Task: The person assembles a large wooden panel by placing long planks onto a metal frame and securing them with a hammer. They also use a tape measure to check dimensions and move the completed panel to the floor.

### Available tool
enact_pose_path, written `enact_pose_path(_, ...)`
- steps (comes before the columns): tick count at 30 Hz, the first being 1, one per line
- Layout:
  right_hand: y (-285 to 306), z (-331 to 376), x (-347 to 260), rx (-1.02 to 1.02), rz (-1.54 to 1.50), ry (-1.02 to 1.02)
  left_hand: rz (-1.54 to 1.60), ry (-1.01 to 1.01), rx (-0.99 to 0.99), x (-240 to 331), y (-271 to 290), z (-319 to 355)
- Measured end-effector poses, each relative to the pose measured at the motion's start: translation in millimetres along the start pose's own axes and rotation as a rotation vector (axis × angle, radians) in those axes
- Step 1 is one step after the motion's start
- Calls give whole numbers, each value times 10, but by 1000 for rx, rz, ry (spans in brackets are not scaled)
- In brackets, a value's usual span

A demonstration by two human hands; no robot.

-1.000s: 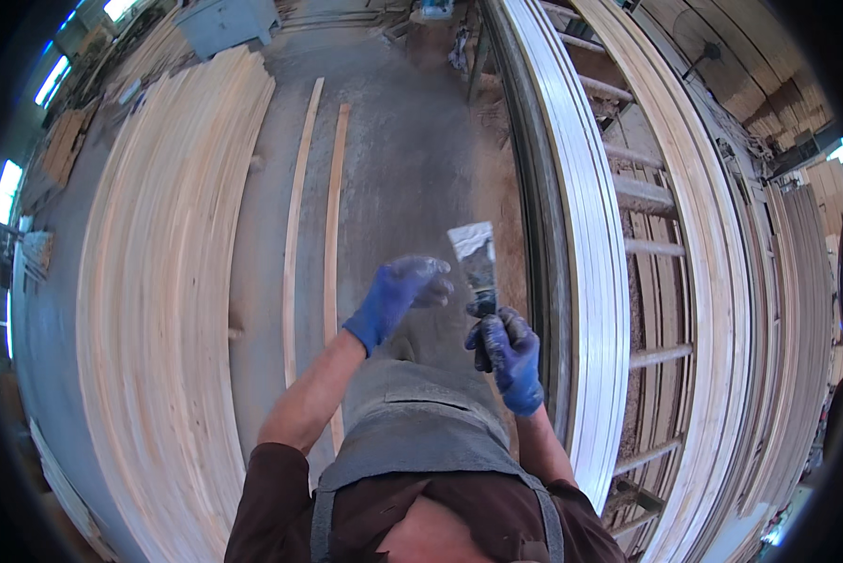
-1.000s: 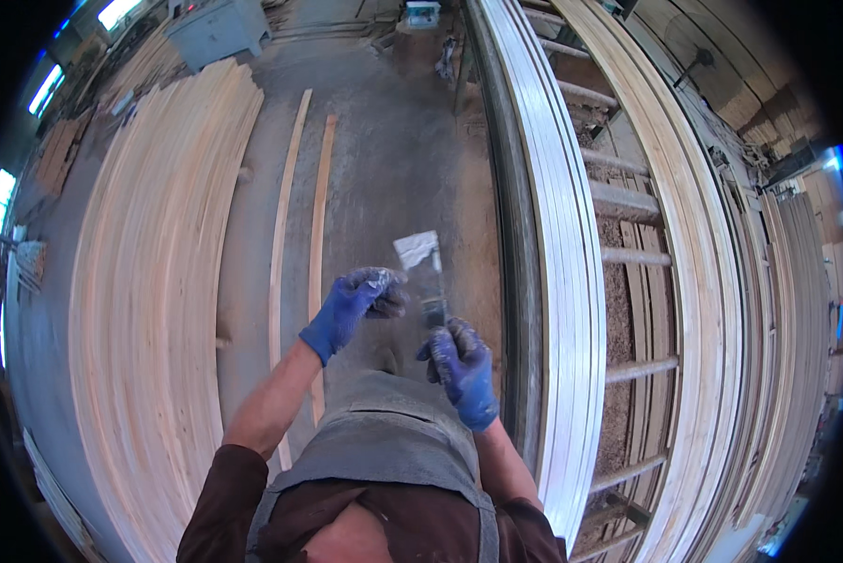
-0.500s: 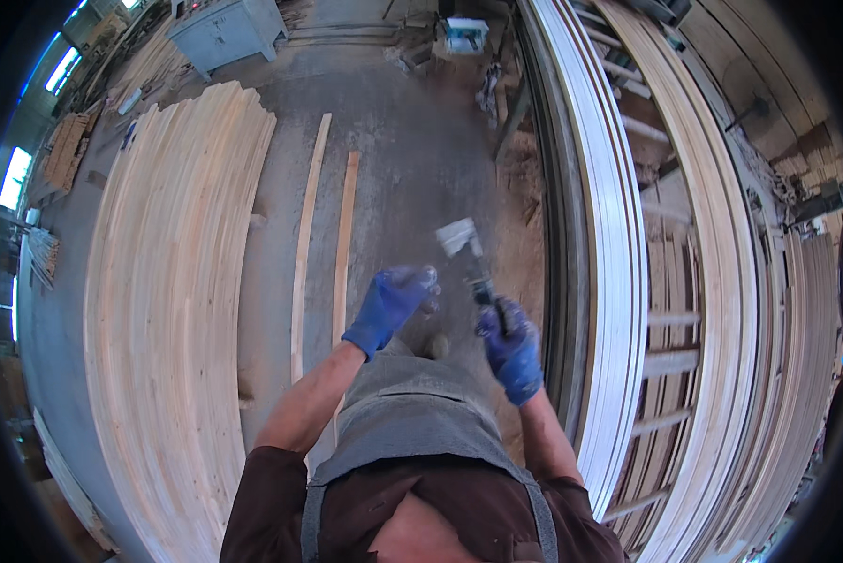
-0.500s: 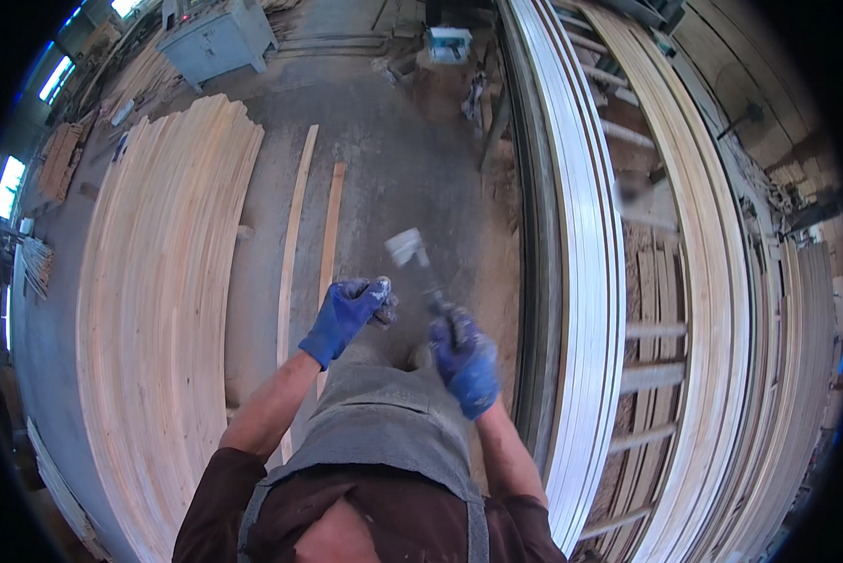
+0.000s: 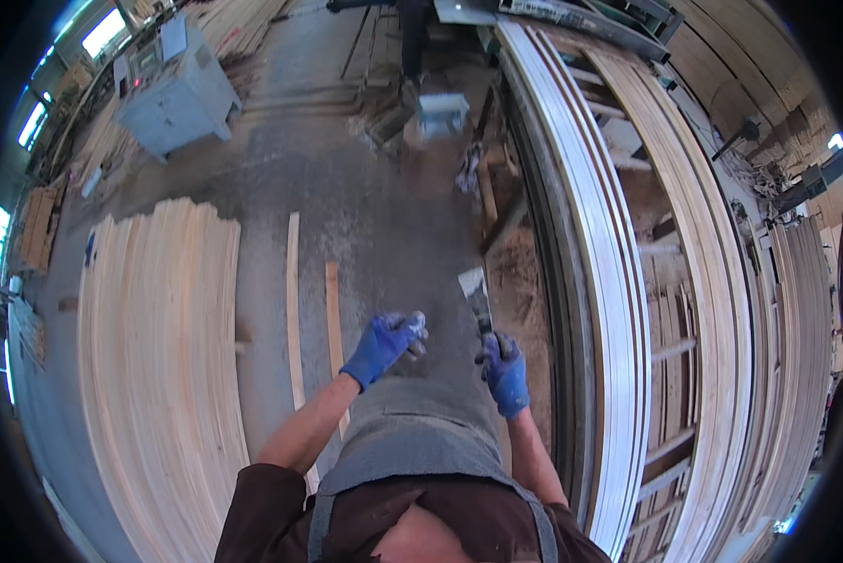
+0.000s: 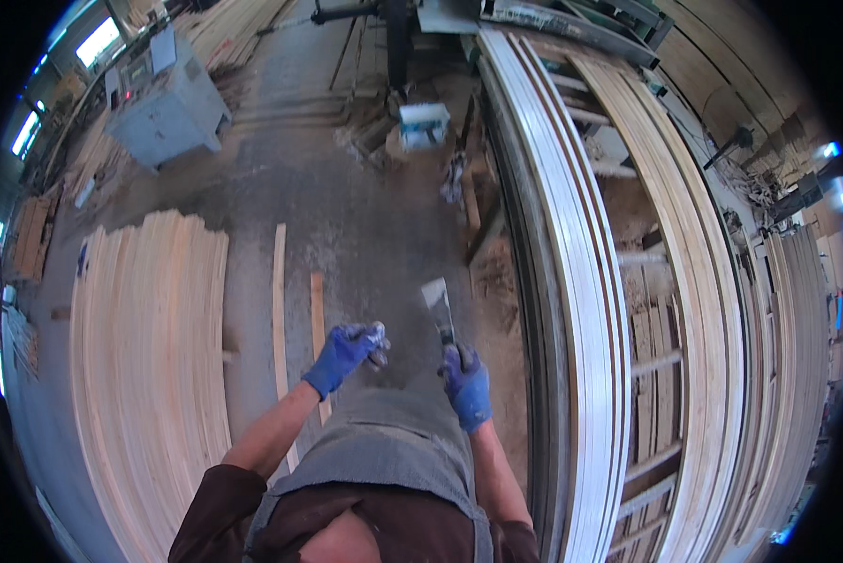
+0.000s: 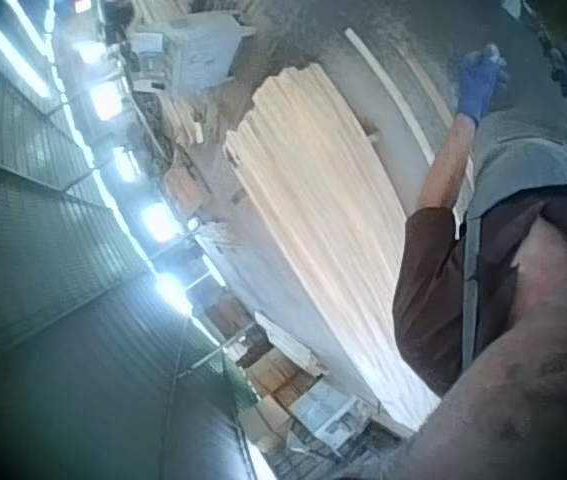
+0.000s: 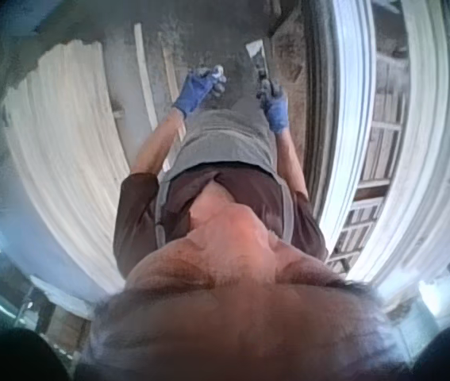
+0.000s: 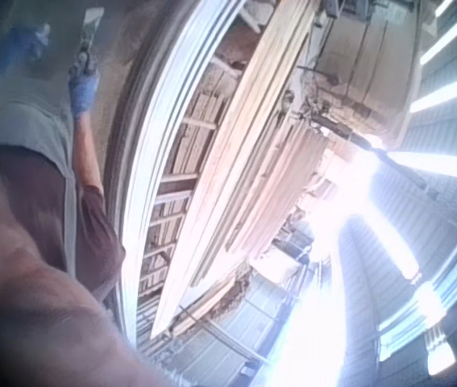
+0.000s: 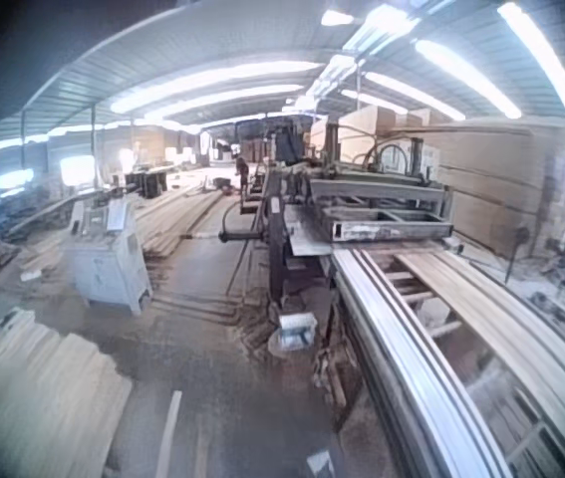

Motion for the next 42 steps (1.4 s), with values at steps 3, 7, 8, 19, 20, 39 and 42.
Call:
enact_pose_path(3,4,-610,190,-13,-237,-166,116,80,-121,237,53,-755)
enact_pose_path(7,-119,-1795,380,-39,-394,-218,-33,146,-135,402,357,-1816)
enact_pose_path(8,-162,-2093,347,-54,-425,-222,-37,160,-107,475,471,-2013)
enact_pose_path(19,-690,-5520,-1083,-123,-383,-74,210,418,-89,809,976,-4880)
enact_pose_path(20,-705,-5884,-1099,-90,-318,-16,177,443,-119,824,932,-5257)
enact_pose_path(39,-1912,-8486,-604,-515,1134,-54,282,68,-146,-18,485,-8570)
enact_pose_path(42,-1707,-8303,-899,-380,953,299,-124,152,-87,-4,515,-8478)
Point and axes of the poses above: each hand's wrist, its own z-axis away from the middle knuckle, its own y-axis out of the back of the hand, x = y × z, the point moved 7 cm from there along -z, towards the middle knuckle, and after that the axes turned 2 degrees about -z, right-handed, at the moved point
